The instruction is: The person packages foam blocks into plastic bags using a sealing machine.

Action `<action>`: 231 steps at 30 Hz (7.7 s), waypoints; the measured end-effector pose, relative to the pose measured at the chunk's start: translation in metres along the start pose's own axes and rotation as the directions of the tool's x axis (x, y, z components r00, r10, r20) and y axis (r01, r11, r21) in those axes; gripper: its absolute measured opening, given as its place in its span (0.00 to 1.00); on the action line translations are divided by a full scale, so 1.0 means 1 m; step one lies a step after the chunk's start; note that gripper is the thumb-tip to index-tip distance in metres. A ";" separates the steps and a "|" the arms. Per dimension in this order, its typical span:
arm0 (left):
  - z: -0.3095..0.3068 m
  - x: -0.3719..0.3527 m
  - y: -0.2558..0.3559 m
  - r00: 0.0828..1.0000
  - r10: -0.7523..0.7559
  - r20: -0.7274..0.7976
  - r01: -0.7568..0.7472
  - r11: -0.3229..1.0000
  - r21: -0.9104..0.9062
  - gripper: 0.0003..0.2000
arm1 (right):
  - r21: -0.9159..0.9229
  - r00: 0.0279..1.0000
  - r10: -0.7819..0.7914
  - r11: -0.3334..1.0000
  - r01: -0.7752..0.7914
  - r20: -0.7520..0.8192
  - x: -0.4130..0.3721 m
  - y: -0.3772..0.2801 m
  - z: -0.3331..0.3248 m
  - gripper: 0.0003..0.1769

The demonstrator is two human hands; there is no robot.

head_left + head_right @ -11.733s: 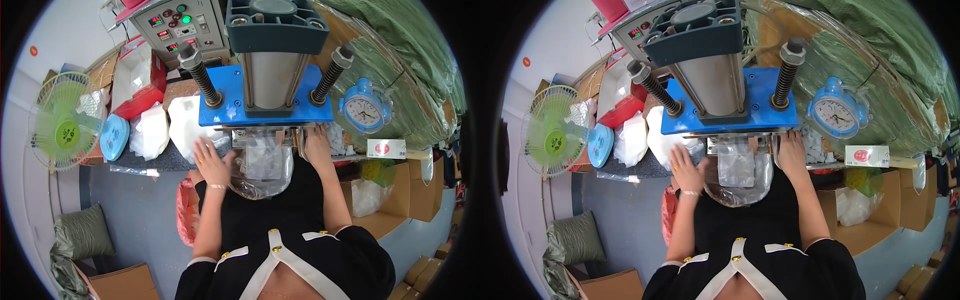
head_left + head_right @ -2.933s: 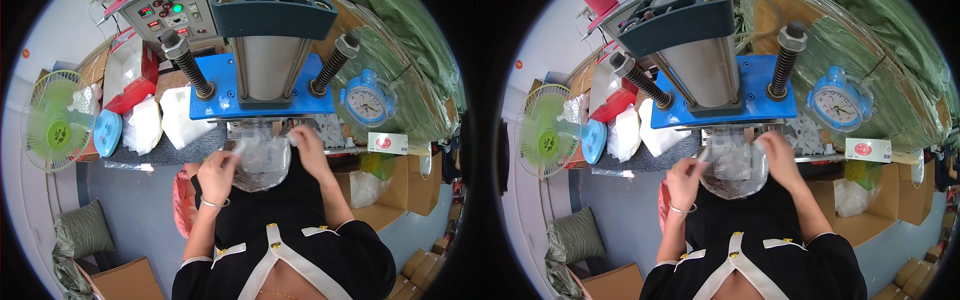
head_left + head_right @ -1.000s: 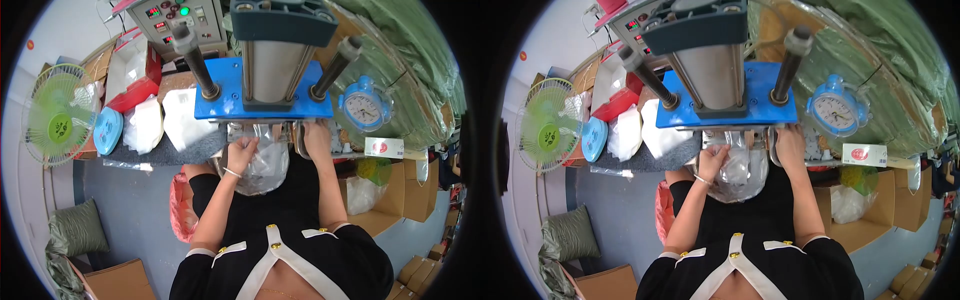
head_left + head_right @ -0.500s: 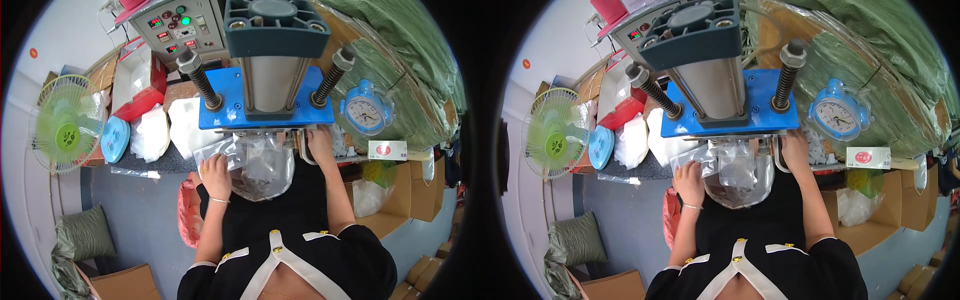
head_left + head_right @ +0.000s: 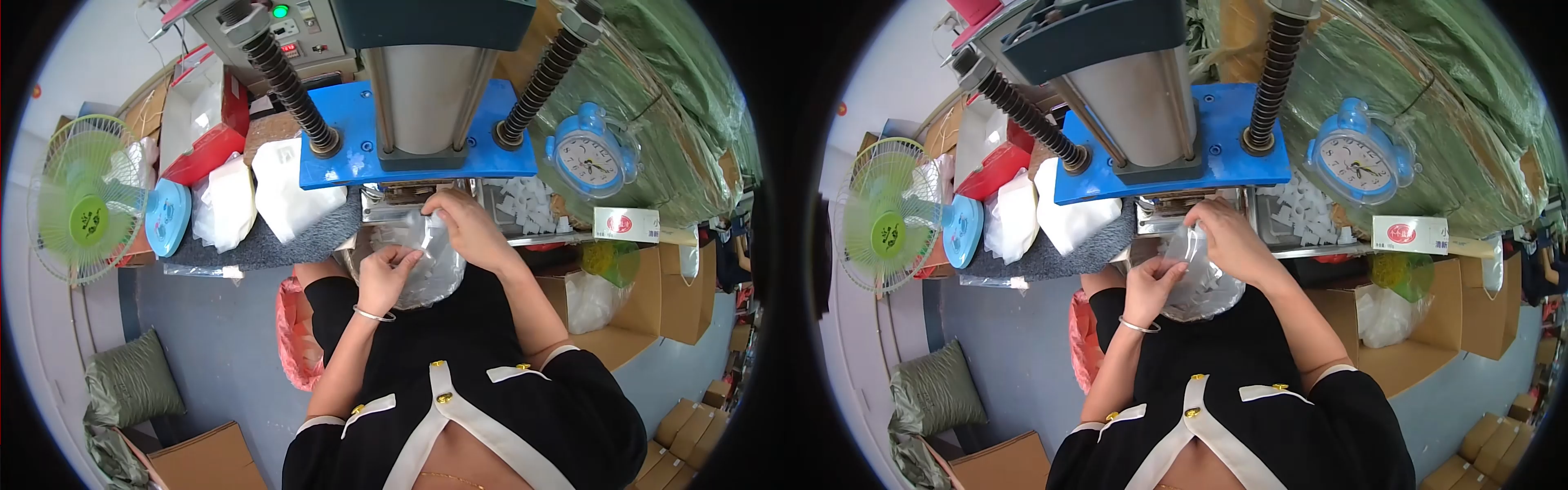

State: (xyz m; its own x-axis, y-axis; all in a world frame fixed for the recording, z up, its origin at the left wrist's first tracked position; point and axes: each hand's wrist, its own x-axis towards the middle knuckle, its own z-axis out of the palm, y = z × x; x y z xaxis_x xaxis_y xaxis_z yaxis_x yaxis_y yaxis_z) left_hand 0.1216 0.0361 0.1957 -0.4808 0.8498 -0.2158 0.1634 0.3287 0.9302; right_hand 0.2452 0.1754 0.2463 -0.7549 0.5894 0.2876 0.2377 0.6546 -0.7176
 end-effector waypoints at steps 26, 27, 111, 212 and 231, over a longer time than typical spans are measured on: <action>-0.046 0.027 -0.049 0.880 0.410 -0.241 0.017 0.480 0.877 0.35 | -0.585 0.951 0.160 0.757 -0.291 -0.266 -0.012 0.085 -0.019 0.17; -0.039 0.012 -0.048 0.876 0.422 -0.232 -0.025 0.520 0.854 0.29 | -0.583 0.949 0.169 0.756 -0.298 -0.266 -0.014 0.083 -0.019 0.17; -0.012 0.047 0.005 0.989 0.079 -0.129 -0.027 0.931 0.363 0.12 | -0.628 0.895 0.447 0.693 -0.354 -0.011 -0.042 0.062 -0.029 0.12; -0.022 -0.008 0.018 0.950 0.232 -0.210 -0.183 0.956 0.231 0.08 | 0.544 0.931 0.311 0.823 -0.163 -0.193 -0.019 -0.001 0.006 0.12; 0.012 0.054 -0.013 0.994 0.009 -0.112 -0.034 0.974 -0.224 0.14 | -0.637 0.900 0.416 0.661 -0.398 -0.130 -0.039 0.059 -0.031 0.09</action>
State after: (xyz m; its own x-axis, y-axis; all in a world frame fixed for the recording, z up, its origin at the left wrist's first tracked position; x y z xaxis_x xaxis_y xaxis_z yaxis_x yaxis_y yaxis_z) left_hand 0.1037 0.0822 0.1687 -0.5727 0.8014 -0.1727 -0.0175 0.1986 0.9799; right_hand 0.3078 0.2052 0.2124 -0.5009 0.8645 0.0429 0.8464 0.4996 -0.1847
